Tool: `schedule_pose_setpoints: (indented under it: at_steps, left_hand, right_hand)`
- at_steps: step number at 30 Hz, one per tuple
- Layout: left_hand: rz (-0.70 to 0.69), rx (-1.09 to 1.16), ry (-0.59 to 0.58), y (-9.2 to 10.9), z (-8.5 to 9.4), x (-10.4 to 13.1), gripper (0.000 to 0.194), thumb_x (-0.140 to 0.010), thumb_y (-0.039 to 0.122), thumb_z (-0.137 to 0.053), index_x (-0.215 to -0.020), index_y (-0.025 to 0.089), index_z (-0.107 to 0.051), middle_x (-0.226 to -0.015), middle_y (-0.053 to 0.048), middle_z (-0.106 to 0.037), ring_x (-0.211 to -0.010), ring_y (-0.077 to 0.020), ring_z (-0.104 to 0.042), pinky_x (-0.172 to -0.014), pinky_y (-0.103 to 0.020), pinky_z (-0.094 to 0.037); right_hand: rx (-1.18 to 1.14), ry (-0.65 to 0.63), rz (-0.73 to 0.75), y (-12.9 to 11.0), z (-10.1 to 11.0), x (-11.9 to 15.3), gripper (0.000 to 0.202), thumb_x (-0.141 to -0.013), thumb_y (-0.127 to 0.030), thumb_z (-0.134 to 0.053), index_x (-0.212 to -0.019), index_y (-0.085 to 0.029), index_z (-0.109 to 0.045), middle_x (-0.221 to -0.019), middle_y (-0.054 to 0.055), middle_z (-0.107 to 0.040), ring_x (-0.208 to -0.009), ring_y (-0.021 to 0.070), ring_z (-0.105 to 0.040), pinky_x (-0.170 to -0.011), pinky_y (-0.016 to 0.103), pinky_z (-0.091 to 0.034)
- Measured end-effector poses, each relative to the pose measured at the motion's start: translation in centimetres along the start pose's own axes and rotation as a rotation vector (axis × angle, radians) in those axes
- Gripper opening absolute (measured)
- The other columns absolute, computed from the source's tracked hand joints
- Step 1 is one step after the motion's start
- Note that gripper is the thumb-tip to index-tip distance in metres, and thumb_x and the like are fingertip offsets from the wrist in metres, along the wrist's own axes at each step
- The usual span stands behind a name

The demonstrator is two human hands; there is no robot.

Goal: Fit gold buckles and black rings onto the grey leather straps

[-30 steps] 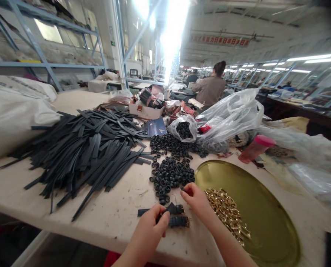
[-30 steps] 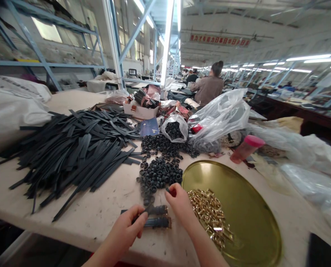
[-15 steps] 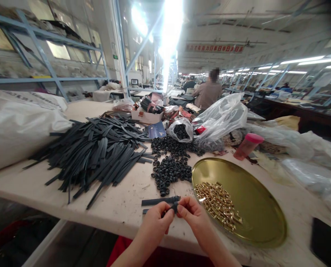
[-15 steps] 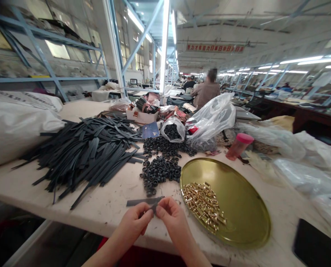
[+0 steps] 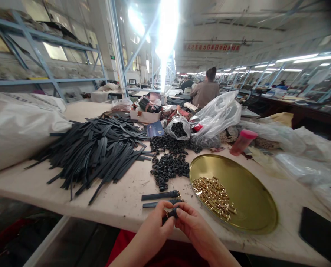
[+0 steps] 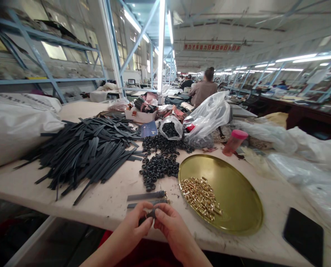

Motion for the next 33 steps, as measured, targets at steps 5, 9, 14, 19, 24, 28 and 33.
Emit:
schedule_pose_setpoints:
  at_steps: [5,9,14,19,24,28,33]
  left_hand:
    - [-0.008,0.118,-0.023,0.0,0.4,0.6,0.028,-0.075,0.010,-0.038,-0.102,0.018,-0.040,-0.075,0.000,-0.060,-0.072,-0.0136,-0.055,-0.069,-0.025,-0.040]
    - [0.053,0.105,0.039,-1.0,1.1,0.0,0.022,-0.076,0.016,-0.042,-0.098,0.018,-0.040,-0.073,0.001,-0.061,-0.068,-0.0144,-0.056,-0.064,-0.025,-0.040]
    - [0.092,0.019,0.086,-2.0,1.5,-0.7,0.017,-0.076,0.026,-0.048,-0.091,0.019,-0.043,-0.065,0.004,-0.055,-0.061,-0.0133,-0.053,-0.057,-0.023,-0.037]
    - [0.141,-0.128,0.101,-2.2,1.7,-1.4,0.009,-0.074,0.028,-0.051,-0.078,0.020,-0.048,-0.067,0.003,-0.058,-0.064,-0.0146,-0.054,-0.058,-0.024,-0.036]
    - [0.172,-0.167,0.075,-2.4,1.6,-1.9,0.009,-0.073,0.027,-0.051,-0.076,0.019,-0.053,-0.069,0.001,-0.061,-0.065,-0.0157,-0.055,-0.059,-0.024,-0.037]
    - [0.180,-0.048,0.030,-2.7,1.2,-2.3,0.014,-0.073,0.031,-0.054,-0.077,0.018,-0.058,-0.072,-0.001,-0.064,-0.069,-0.0160,-0.056,-0.062,-0.024,-0.039]
    - [0.242,0.336,-0.087,-2.8,0.5,-2.5,0.027,-0.070,0.038,-0.059,-0.079,0.013,-0.054,-0.066,0.000,-0.060,-0.053,-0.0102,-0.048,-0.051,-0.022,-0.037]
  right_hand:
    - [0.085,-0.033,0.029,0.1,-1.1,0.0,0.019,-0.068,-0.031,-0.069,-0.078,-0.017,-0.063,-0.068,-0.002,-0.060,-0.060,0.0097,-0.051,-0.060,0.023,-0.040]
    - [0.145,-0.017,0.094,-0.4,-1.2,-0.2,0.031,-0.077,-0.045,-0.056,-0.078,-0.015,-0.064,-0.066,0.000,-0.059,-0.061,0.0116,-0.051,-0.063,0.025,-0.041]
    - [0.043,-0.014,-0.014,-0.3,-1.0,-0.7,0.024,-0.070,-0.040,-0.066,-0.073,-0.018,-0.062,-0.069,-0.002,-0.057,-0.057,0.0085,-0.047,-0.056,0.021,-0.038]
    - [-0.060,-0.102,-0.210,1.1,-1.4,-1.2,0.031,-0.063,-0.040,-0.072,-0.078,-0.015,-0.060,-0.064,-0.002,-0.053,-0.053,0.0069,-0.044,-0.052,0.020,-0.034]
    - [-0.045,-0.064,-0.161,1.2,-1.0,-1.7,0.032,-0.059,-0.038,-0.075,-0.068,-0.016,-0.054,-0.059,-0.004,-0.050,-0.054,0.0075,-0.043,-0.055,0.020,-0.033]
    - [0.090,-0.040,-0.109,0.6,-0.7,-1.9,0.036,-0.060,-0.045,-0.072,-0.063,-0.017,-0.050,-0.056,-0.005,-0.048,-0.055,0.0092,-0.042,-0.056,0.022,-0.032]
    - [0.426,0.088,0.138,-0.2,0.6,-2.7,0.034,-0.070,-0.049,-0.059,-0.062,-0.019,-0.044,-0.055,-0.005,-0.045,-0.054,0.0108,-0.042,-0.054,0.024,-0.034]
Point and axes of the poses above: each hand's wrist, its own x-axis away from the middle knuckle, its own z-axis out of the back of the hand, y = z × x, the point moved 4 cm from there along -x, towards the middle knuckle
